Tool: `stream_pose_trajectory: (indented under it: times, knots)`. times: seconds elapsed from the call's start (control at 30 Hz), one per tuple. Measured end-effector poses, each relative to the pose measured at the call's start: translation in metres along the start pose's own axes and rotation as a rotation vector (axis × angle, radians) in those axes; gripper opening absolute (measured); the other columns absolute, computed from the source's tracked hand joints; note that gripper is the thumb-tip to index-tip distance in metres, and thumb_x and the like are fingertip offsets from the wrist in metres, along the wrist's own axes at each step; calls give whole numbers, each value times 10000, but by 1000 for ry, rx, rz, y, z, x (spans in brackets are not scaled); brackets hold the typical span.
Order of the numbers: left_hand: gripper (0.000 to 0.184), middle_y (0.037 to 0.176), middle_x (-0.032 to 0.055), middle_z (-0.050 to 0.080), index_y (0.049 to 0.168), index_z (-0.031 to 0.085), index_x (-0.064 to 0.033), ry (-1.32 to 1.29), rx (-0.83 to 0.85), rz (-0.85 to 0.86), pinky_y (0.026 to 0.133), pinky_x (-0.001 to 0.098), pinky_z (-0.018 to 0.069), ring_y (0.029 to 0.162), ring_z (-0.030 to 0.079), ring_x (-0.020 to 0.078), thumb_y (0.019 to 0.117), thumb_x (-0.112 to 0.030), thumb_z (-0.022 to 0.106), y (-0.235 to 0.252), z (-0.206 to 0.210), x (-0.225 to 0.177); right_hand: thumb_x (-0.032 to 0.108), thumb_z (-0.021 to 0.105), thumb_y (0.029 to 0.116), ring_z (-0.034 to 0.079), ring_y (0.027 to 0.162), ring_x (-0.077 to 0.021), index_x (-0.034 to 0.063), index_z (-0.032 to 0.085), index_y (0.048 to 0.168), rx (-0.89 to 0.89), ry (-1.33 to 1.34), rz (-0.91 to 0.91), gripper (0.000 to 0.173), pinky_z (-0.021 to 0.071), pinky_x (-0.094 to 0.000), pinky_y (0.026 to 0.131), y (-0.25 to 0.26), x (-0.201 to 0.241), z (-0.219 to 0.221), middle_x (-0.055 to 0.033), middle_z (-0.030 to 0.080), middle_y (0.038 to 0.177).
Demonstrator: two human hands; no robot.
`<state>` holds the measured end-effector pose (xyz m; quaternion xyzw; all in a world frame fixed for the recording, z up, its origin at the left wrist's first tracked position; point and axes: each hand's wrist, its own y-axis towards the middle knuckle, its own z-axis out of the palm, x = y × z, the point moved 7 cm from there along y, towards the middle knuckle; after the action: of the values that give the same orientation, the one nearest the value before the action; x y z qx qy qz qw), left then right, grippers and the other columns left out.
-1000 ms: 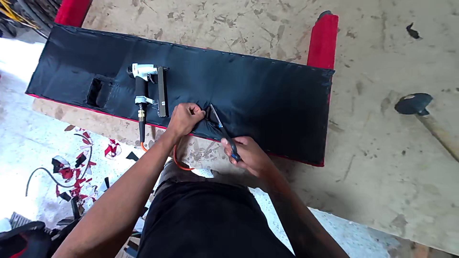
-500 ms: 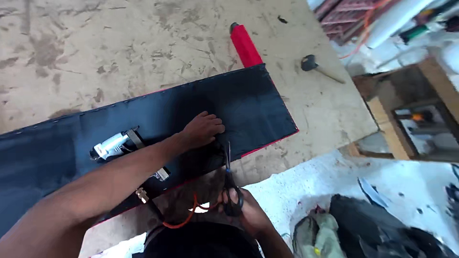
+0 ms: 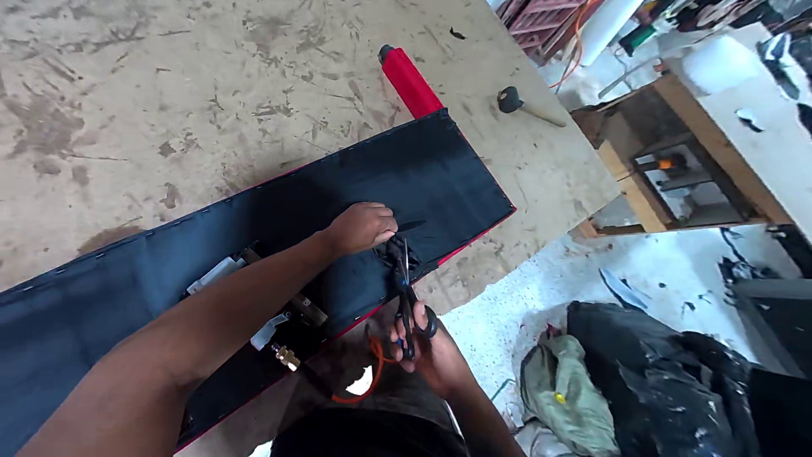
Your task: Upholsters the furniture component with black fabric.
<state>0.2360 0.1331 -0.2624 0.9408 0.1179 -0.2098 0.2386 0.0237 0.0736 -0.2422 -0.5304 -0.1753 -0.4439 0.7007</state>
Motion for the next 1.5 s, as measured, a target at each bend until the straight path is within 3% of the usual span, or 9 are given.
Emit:
stream_pose_trajectory:
  times: [0.13, 0.3, 0.43, 0.53, 0.67, 0.8, 0.97, 1.23, 1.5]
  knots:
    - [235, 988, 34, 704, 1027, 752, -110, -42, -2, 58, 942, 346, 543, 1009, 663, 188, 1045, -233, 553, 0, 1, -4, 533, 314, 1077, 643, 644, -148, 79, 603, 897, -66, -36, 25, 567, 507, -253, 504, 18, 5, -8, -78, 678, 836]
    - [243, 976, 31, 698, 1032, 747, -113, -71, 28, 64, 925, 337, 542, 998, 660, 187, 1055, -229, 534, 2, 1, 0, 386, 463, 1088, 604, 561, -112, 23, 627, 846, -148, 41, 8, 466, 472, -212, 448, 30, 13, -4, -94, 655, 767]
    - [210, 973, 3, 710, 1056, 751, -132, -282, 22, -204, 885, 328, 569, 928, 673, 109, 1041, -257, 584, 2, -3, 22, 264, 484, 1088, 574, 512, -87, 17, 621, 789, -188, 67, -18, 411, 455, -199, 416, 18, 13, 1, -79, 642, 719]
    - [222, 975, 8, 737, 1087, 749, -124, -456, 25, -467, 853, 329, 588, 870, 693, 86, 1025, -299, 627, -6, -2, 37, 316, 495, 1082, 598, 537, -102, 7, 627, 807, -179, 76, -6, 435, 465, -203, 433, 18, 10, -1, -103, 659, 743]
    - [222, 916, 9, 736, 1086, 746, -116, -528, 31, -536, 805, 320, 586, 817, 687, 82, 1025, -298, 633, -9, -1, 38, 529, 511, 1040, 595, 555, -131, 17, 635, 863, -166, 60, 6, 555, 448, -216, 438, 36, 2, -9, -129, 657, 779]
    - [219, 907, 10, 733, 1081, 745, -112, -562, 34, -555, 798, 319, 581, 808, 682, 81, 1025, -294, 635, -9, -2, 40, 452, 567, 1039, 557, 504, -125, 6, 631, 839, -238, 97, -16, 494, 425, -215, 404, 41, 5, -2, -125, 633, 738]
    - [215, 875, 28, 735, 1082, 731, -71, -712, -28, -621, 745, 318, 603, 759, 696, 107, 1018, -259, 649, -16, 0, 53, 370, 527, 1073, 572, 508, -116, -18, 625, 829, -249, 137, -25, 468, 426, -201, 406, 27, 4, 6, -135, 643, 726]
    - [206, 895, 34, 731, 1086, 726, -68, -733, -22, -631, 756, 311, 596, 776, 690, 109, 1021, -246, 646, -20, 0, 49, 483, 527, 1050, 584, 536, -131, 4, 640, 862, -192, 120, 17, 527, 431, -213, 419, 45, 6, -8, -141, 656, 775]
    - [155, 916, 19, 741, 1074, 728, -100, -677, -158, -782, 746, 340, 618, 792, 710, 119, 996, -224, 675, -32, -13, 62, 414, 517, 1067, 606, 558, -120, 11, 649, 880, -161, -55, 59, 463, 458, -222, 433, 22, 14, -14, -108, 677, 786]
